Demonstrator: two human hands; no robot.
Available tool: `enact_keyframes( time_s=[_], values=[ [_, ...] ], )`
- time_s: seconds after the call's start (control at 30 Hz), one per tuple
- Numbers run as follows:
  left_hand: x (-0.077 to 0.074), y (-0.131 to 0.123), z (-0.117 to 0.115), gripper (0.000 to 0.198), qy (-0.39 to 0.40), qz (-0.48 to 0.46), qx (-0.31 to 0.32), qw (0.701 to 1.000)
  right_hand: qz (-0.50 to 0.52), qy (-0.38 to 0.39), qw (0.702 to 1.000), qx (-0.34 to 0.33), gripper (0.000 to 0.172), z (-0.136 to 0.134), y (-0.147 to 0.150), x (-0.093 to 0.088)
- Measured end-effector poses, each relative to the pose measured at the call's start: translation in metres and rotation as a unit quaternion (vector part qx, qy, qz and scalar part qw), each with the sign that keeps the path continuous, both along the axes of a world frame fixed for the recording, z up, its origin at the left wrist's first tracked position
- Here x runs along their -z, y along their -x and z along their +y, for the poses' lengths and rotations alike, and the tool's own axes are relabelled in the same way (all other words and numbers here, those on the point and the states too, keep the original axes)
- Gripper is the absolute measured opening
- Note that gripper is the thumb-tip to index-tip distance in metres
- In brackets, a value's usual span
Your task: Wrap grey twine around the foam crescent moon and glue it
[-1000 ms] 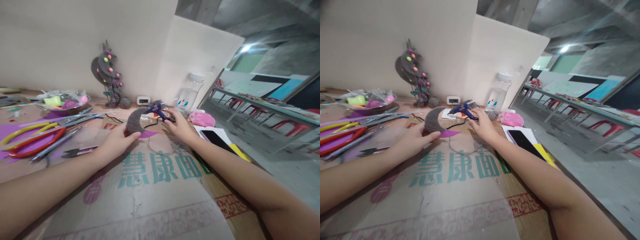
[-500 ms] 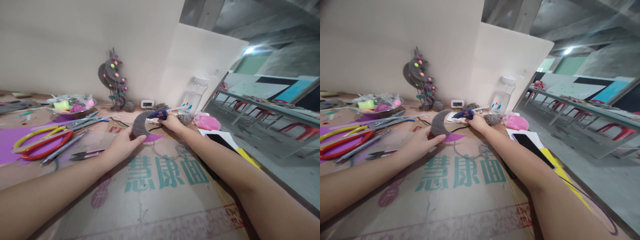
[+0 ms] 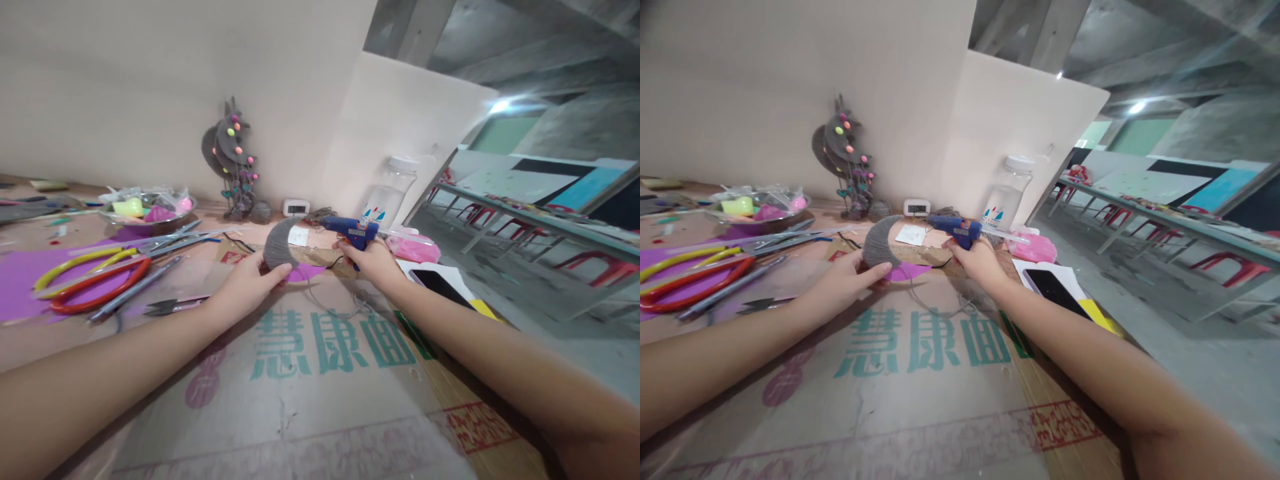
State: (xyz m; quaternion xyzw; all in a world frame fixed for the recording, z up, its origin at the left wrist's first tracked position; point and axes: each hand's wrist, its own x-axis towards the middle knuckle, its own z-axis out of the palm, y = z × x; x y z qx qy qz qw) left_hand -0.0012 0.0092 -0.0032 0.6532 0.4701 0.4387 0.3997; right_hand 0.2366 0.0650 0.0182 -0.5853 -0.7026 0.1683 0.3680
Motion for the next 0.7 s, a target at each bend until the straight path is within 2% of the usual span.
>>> enact_keyframes(
  time_s=[0.2,0.3,0.4,0.63,0.7],
  values=[
    [-0.004,-0.001,-0.003,0.028,0.023,-0.016,-0.002,1.000,0.004,-0.009,1.000,0.010,0.033,-0.054,-0.008,0.003],
    [-0.004,-0.002,-0.003,0.028,0.016,0.005,-0.013,1.000,0.014,-0.010,0.998,-0.066,0.025,-0.067,-0.007,0.002],
    [-0.003,-0.002,-0.002,0.030,0.020,0.000,-0.016,1.000,0.037,0.008,0.991,-0.126,0.023,-0.070,-0.003,0.003],
    [-0.005,-0.002,-0.005,0.027,0.037,0.014,-0.036,0.999,0.075,0.005,0.985,-0.154,0.014,-0.063,-0.002,0.015],
    [-0.006,-0.002,-0.005,0.027,0.031,0.016,-0.034,0.999,0.065,0.016,0.987,-0.149,0.017,-0.064,-0.002,0.015]
  ],
)
